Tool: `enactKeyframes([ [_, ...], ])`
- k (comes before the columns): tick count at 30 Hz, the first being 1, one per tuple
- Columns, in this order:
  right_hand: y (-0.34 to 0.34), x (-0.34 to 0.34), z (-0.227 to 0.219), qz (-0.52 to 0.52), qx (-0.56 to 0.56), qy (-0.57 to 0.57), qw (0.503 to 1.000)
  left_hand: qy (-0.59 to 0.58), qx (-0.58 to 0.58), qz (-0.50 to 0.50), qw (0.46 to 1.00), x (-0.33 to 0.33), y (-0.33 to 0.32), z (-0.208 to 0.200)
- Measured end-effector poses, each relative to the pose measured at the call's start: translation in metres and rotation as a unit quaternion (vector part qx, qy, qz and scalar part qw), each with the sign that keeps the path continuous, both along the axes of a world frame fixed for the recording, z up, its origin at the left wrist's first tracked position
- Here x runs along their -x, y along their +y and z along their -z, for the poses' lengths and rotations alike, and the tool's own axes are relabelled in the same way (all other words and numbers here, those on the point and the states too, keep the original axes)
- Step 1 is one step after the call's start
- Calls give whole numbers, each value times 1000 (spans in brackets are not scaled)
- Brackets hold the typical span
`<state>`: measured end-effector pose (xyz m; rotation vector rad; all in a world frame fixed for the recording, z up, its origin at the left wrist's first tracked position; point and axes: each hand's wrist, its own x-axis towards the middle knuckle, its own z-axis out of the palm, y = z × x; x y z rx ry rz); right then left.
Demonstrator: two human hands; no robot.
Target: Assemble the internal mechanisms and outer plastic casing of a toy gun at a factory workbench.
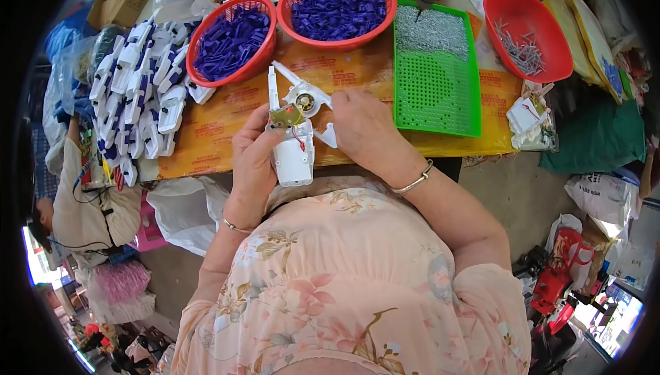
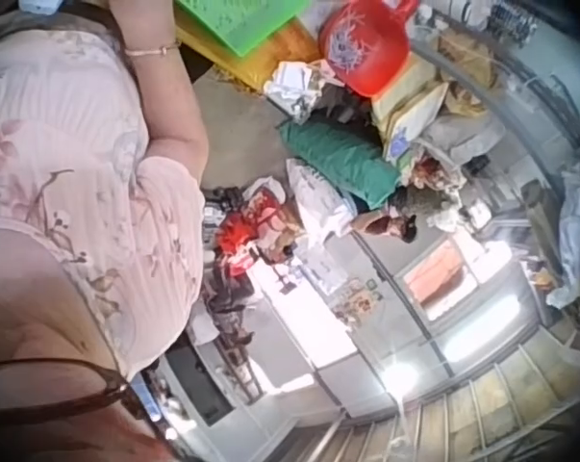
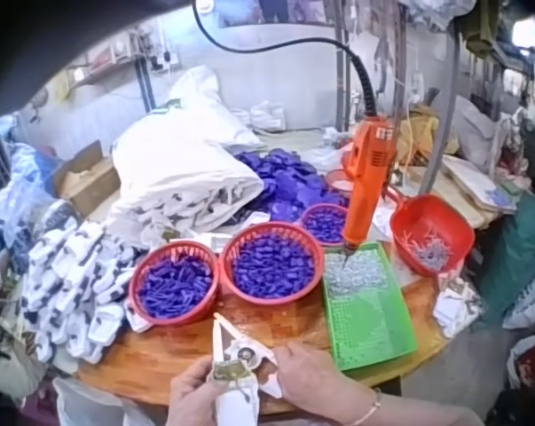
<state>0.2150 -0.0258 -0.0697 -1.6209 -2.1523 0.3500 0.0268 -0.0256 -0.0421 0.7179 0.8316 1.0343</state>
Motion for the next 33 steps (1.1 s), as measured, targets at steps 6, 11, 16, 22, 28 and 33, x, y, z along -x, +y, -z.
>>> enactKeyframes([
  [6,-10,-1,-26,43,-92,-19,995,-4,16,-37,999,4,7,8],
  [11,-22,-3,-38,43,-110,-3,993,1,25,-64,998,1,10,14],
  [16,-21,-5,-39,32,-198,48,979,35,30,-52,998,1,10,16],
  [22,-25,-4,-47,-9,-239,84,967,28,44,-54,997,1,9,18],
  [28,-29,-4,-49,-29,-175,72,982,-35,80,-62,994,-3,10,12],
  [33,-22,-5,-44,-12,-267,108,958,36,69,-19,997,-3,9,13],
])
